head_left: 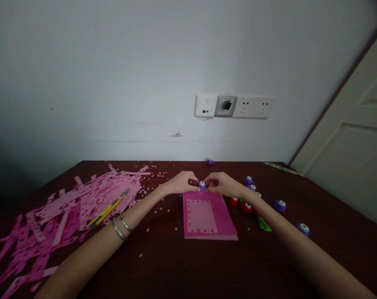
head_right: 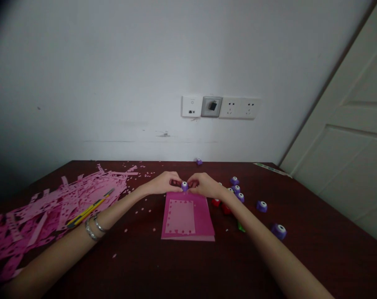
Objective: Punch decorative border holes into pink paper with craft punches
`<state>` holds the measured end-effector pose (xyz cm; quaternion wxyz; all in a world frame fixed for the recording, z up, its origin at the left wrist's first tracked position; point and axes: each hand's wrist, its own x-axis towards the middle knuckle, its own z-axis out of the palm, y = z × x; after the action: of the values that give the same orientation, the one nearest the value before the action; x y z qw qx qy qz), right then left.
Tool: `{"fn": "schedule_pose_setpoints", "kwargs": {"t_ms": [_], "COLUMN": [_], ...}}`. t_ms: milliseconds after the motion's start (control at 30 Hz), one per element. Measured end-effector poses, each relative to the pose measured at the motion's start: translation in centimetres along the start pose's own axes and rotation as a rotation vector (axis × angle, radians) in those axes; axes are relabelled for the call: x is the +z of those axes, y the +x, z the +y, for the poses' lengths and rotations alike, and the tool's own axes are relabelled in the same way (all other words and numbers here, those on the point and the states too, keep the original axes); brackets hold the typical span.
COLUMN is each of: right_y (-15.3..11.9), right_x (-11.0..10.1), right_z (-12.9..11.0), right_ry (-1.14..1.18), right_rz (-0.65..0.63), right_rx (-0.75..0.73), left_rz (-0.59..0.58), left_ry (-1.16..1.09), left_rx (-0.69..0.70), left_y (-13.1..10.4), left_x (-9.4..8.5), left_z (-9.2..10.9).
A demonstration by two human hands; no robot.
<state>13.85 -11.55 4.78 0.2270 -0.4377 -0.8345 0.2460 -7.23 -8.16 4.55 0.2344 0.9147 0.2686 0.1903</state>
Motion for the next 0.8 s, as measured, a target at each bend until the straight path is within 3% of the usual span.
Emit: {"fn": "schedule_pose_setpoints", "kwargs": {"t_ms": [200,500,667,800], "right_y": [-0.3,-0.2,-0.3,-0.6], "right_x": [1.8,2.6,2.3,0.8], "right_z": [1.3,2.1,1.4,0.4], "right_ry": [-0.127,-0.202,-0.210,-0.167], "right_rz": [0.023,-0.008,-0.024,-0.034], "right_rx": [-0.045,-0.087,-0.030,0.034], "left_rz": [-0.066,-0.093,-0.089,-0.115], "left_ry": [0.076,0.145,0.136,0.131], "left_rx": [0.026,0.012,-0.046,-0.155], "left_y": [0.0,0.1,0.0,-0.2], "left_x": [1.2,2.2,1.6,0.4], "left_z": [-0.7,-1.0,-0.8,-0.3]}}
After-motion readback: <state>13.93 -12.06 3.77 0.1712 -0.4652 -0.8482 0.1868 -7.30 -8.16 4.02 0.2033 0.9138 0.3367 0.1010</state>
